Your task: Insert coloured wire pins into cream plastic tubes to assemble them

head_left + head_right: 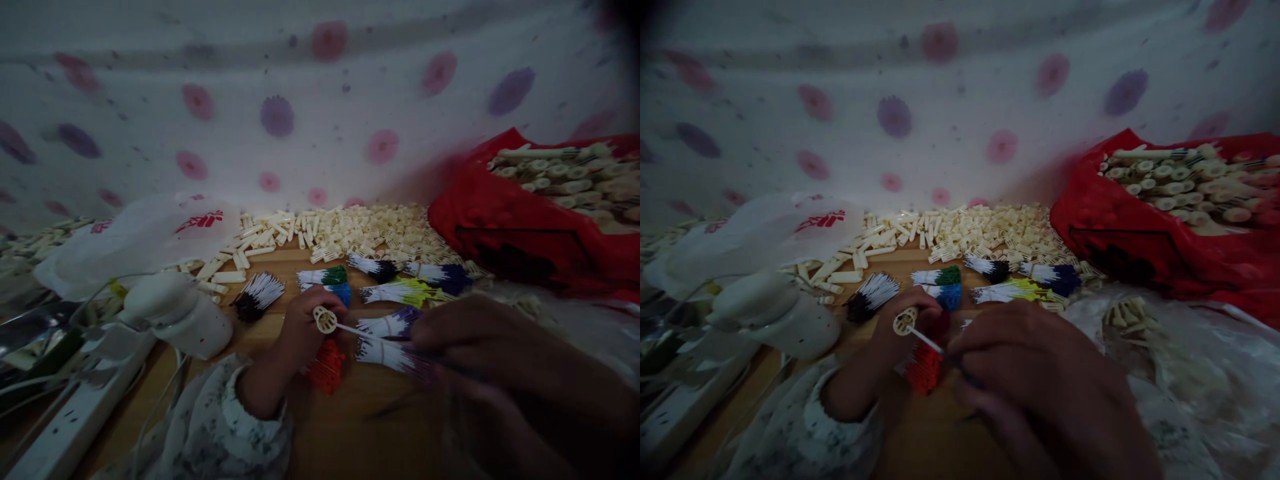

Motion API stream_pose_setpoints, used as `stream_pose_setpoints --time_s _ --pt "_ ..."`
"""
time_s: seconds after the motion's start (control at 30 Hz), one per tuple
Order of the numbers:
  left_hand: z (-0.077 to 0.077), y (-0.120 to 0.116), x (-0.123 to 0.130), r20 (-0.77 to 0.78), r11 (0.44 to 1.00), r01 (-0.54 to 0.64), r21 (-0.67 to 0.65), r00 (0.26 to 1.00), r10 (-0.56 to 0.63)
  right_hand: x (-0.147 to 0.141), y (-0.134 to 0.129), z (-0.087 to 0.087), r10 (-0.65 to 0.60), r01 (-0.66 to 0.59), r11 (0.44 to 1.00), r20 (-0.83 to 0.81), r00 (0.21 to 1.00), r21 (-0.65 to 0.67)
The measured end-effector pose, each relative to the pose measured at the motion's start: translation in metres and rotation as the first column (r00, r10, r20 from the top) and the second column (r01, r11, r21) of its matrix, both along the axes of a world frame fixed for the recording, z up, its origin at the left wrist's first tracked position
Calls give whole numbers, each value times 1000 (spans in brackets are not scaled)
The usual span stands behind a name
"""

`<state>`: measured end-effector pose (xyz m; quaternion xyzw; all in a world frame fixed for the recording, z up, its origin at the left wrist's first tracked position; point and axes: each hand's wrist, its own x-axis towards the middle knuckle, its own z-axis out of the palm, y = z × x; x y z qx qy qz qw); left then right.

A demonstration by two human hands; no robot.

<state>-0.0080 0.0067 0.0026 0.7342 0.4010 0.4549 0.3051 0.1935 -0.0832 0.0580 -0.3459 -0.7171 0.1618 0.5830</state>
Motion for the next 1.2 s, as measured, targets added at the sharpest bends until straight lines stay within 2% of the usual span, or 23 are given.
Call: stream_pose_setpoints --time_s 0.07,0.13,0.27,0.37,0.6,0.7,0.9,1.2 --pt "0 1 0 -17 1000 5 7 1000 -4 -9 0 1 -97 87 992 122 988 88" --pt "0 1 -1 -31 1000 19 11 999 -19 -18 3 2 -155 127 975 149 977 181" --pt "-2 2 -1 -55 998 61 14 997 -60 -22 13 3 -80 8 952 222 972 306" --pt "-4 2 0 -68 995 77 56 995 -73 -23 19 -3 -90 5 940 235 968 340" --pt "-6 1 -3 -175 978 79 195 984 -45 -33 45 -29 -74 13 964 220 973 267" --pt "-5 1 -6 -220 970 126 210 972 -78 -28 52 -36 -119 51 962 244 962 268" --pt "-4 0 -7 -297 966 133 223 953 -63 -21 52 -39 -233 166 949 241 942 266" --pt "-5 -1 -2 -284 962 38 270 958 42 -23 56 -42 -152 123 981 202 968 150"
